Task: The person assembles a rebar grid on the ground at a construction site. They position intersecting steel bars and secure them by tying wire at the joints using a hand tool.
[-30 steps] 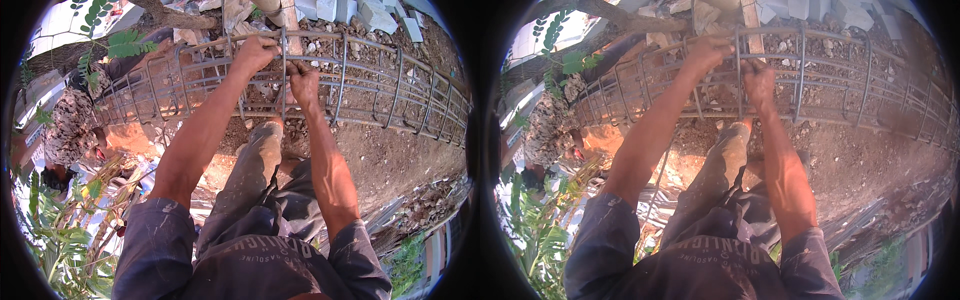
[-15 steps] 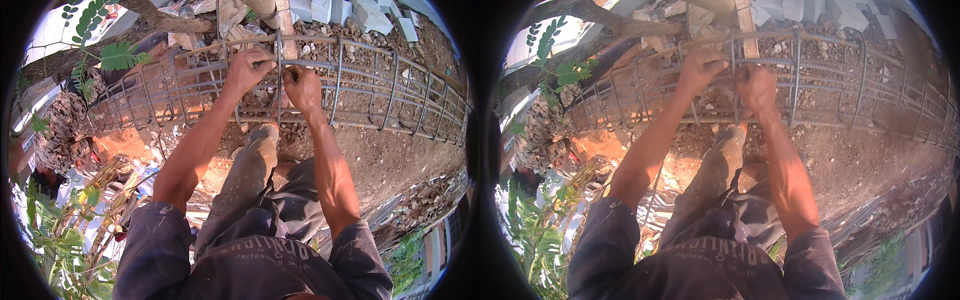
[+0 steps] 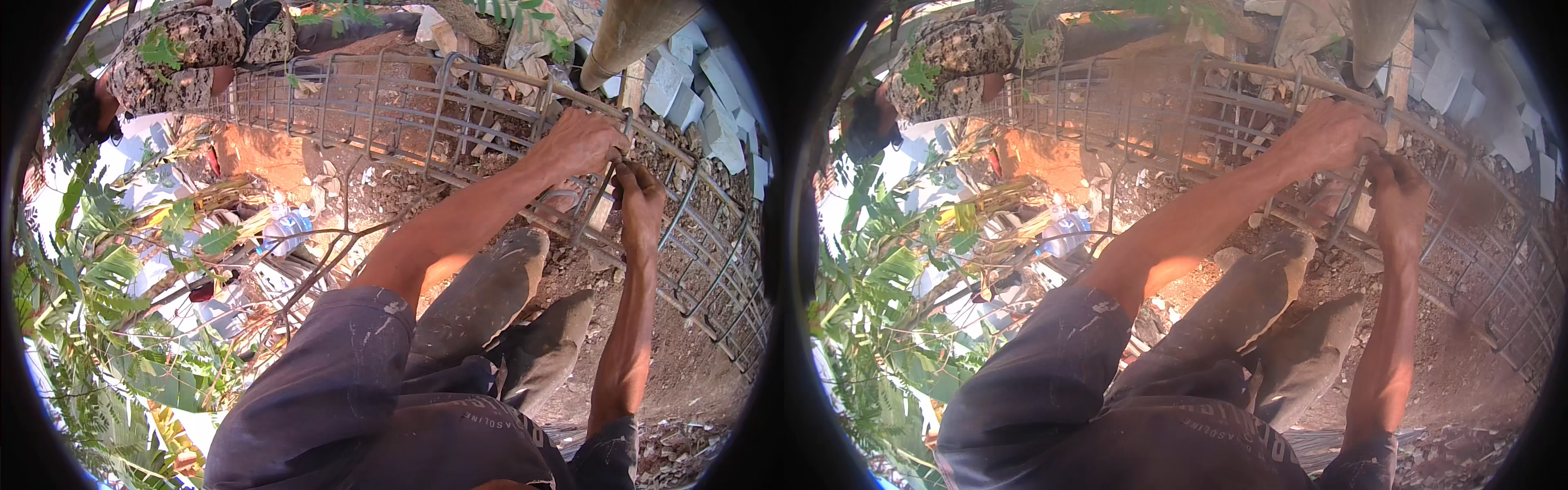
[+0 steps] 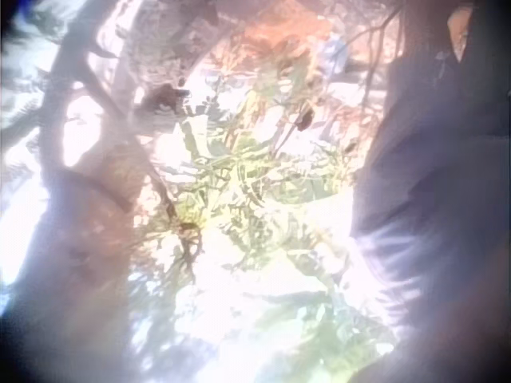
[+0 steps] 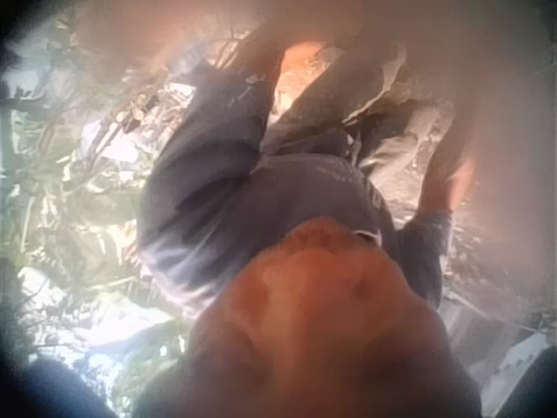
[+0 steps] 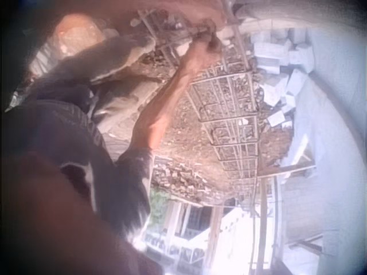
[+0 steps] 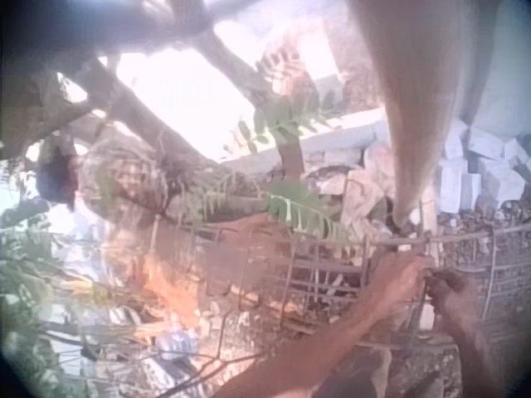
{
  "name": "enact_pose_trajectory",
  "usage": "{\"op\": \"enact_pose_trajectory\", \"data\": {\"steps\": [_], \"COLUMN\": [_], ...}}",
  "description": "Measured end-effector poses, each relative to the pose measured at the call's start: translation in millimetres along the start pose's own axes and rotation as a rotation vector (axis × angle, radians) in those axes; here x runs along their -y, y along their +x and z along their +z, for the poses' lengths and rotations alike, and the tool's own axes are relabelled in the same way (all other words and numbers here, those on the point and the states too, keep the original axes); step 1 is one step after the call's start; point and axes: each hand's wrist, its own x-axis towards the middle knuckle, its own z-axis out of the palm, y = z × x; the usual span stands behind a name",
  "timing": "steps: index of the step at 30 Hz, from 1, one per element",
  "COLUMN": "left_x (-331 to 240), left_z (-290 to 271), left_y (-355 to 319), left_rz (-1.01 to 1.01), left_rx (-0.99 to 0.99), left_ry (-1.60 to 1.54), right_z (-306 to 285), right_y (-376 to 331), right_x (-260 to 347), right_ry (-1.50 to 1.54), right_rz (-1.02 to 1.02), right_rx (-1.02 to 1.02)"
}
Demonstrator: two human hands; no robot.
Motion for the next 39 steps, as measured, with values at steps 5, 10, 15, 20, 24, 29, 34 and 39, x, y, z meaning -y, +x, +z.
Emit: {"op": "enact_pose_trajectory", "data": {"steps": [5,10,15,20,24,29,34,39], "left_x": [3.2,-5.4,-8.2,-9.0,-0.5,0.5,3.3,-1.3], "left_z": [7.7,7.8,11.0,20.7,27.9,21.5,18.8,7.3], "left_y": [-15.1,-26.4,-34.4,-33.6,-18.7,-11.1,-20.4,-25.4], "left_rz": [-0.010,-0.054,-0.023,0.031,0.065,-0.101,-0.068,-0.081], "left_rx": [-0.210,-0.284,-0.351,-0.423,-0.425,-0.287,-0.420,-0.316], "left_ry": [-0.133,-0.101,-0.117,-0.085,-0.093,-0.221,-0.437,-0.361], "right_z": [-5.4,-13.3,-25.3,-41.1,-50.6,-37.6,-34.4,-21.9], "right_y": [3.4,29.7,43.4,49.8,51.1,41.2,47.6,38.4], "right_x": [-23.0,-37.0,-38.1,-28.2,-8.8,7.9,4.9,12.8], "right_ry": [-0.209,-0.614,-0.801,-1.049,-1.127,-1.052,-0.986,-1.226], "right_rz": [-0.303,-0.696,-1.292,-1.564,-1.543,-1.410,-1.272,-0.995], "right_rx": [0.037,-0.055,-0.097,-0.132,-0.034,0.016,0.154,0.043]}}
